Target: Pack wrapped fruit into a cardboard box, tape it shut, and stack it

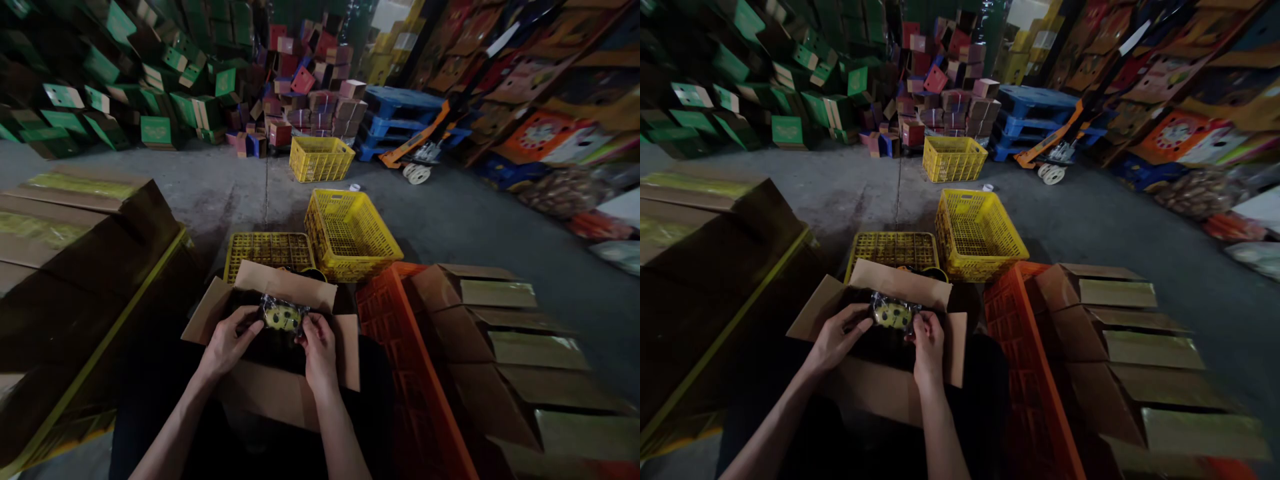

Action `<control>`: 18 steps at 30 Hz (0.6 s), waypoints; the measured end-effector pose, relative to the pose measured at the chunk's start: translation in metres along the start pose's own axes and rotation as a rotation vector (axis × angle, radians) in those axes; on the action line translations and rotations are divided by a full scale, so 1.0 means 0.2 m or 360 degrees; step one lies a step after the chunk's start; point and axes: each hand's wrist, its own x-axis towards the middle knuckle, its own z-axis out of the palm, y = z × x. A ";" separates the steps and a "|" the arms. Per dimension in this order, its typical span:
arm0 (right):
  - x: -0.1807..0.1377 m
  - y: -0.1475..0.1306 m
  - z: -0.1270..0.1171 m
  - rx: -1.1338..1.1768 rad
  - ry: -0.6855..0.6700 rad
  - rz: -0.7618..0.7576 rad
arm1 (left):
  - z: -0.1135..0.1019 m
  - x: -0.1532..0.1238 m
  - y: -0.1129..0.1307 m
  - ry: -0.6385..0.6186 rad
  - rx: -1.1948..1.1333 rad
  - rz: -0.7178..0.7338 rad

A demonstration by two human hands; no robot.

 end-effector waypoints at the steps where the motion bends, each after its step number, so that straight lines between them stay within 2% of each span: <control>1: 0.00 0.00 0.00 0.0006 -0.0012 0.0004 | 0.00 0.00 -0.01 0.0026 0.0005 0.0013; 10: -0.02 0.00 0.01 0.0007 -0.0068 -0.0027 | 0.00 -0.01 -0.05 0.0123 0.0084 0.0033; 13: -0.04 -0.02 0.01 0.0013 -0.0197 -0.0015 | -0.01 -0.01 -0.05 0.0184 0.0061 0.0011; 18: -0.06 -0.05 0.01 -0.0077 -0.0370 -0.0021 | -0.03 -0.03 0.01 0.0225 -0.0192 -0.0059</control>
